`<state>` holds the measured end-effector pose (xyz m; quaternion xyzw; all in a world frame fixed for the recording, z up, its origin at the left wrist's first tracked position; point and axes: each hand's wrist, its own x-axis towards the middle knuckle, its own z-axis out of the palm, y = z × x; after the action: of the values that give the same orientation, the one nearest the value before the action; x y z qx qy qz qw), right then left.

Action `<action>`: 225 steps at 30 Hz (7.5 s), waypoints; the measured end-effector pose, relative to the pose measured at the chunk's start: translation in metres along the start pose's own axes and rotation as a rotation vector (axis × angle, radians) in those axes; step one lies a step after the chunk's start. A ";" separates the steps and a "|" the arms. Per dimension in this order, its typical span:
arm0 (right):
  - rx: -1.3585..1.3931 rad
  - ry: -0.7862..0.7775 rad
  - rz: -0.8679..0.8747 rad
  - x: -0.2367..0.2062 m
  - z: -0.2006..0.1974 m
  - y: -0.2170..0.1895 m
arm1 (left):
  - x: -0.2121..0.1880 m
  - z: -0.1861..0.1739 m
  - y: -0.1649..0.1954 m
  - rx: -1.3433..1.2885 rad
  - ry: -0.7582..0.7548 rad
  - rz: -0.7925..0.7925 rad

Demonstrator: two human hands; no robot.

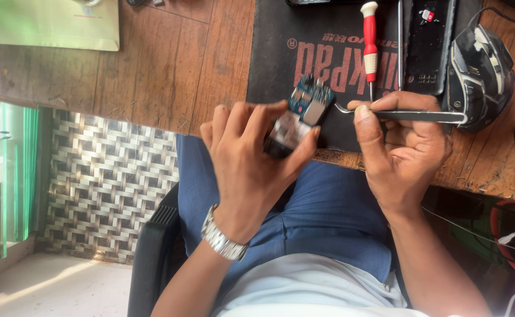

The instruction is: The person repairs a disassembled feature phone on a work mat. They use a screwdriver and tweezers to work on the exposed motherboard, manipulate small components, then align the board with the phone housing, attach the keypad front, and press the casing back together by hand.

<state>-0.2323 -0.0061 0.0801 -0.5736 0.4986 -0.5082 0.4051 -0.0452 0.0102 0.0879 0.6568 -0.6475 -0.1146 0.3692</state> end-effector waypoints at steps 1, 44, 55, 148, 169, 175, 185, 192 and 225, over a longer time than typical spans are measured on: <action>0.015 -0.007 -0.024 0.000 0.000 0.000 | 0.003 0.003 0.002 0.012 0.009 -0.012; -0.043 -0.069 -0.114 -0.002 0.003 -0.004 | 0.012 -0.051 -0.044 -0.484 -0.299 -0.090; 0.111 -0.366 -0.066 -0.012 -0.012 0.002 | 0.003 -0.037 -0.041 -0.172 -0.249 0.201; -0.254 -0.188 -0.186 -0.002 0.005 0.001 | 0.007 -0.013 -0.017 -0.020 -0.127 0.094; -0.211 -0.208 -0.180 -0.004 0.003 0.001 | 0.006 -0.014 -0.018 -0.015 -0.141 0.104; -0.147 -0.198 -0.154 -0.006 0.002 0.003 | 0.003 -0.012 -0.020 -0.017 -0.127 0.109; 0.008 -0.186 -0.118 -0.006 -0.002 0.006 | 0.003 -0.007 -0.009 0.004 -0.075 0.055; 0.031 -0.172 -0.100 -0.007 -0.005 0.009 | 0.021 -0.031 -0.024 -0.114 -0.214 0.303; -0.194 -0.174 -0.152 -0.008 -0.002 0.005 | 0.033 -0.006 -0.038 -0.048 -0.171 0.348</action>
<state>-0.2353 0.0013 0.0743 -0.6879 0.4635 -0.4354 0.3499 -0.0077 -0.0224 0.0792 0.5138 -0.7773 -0.1198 0.3429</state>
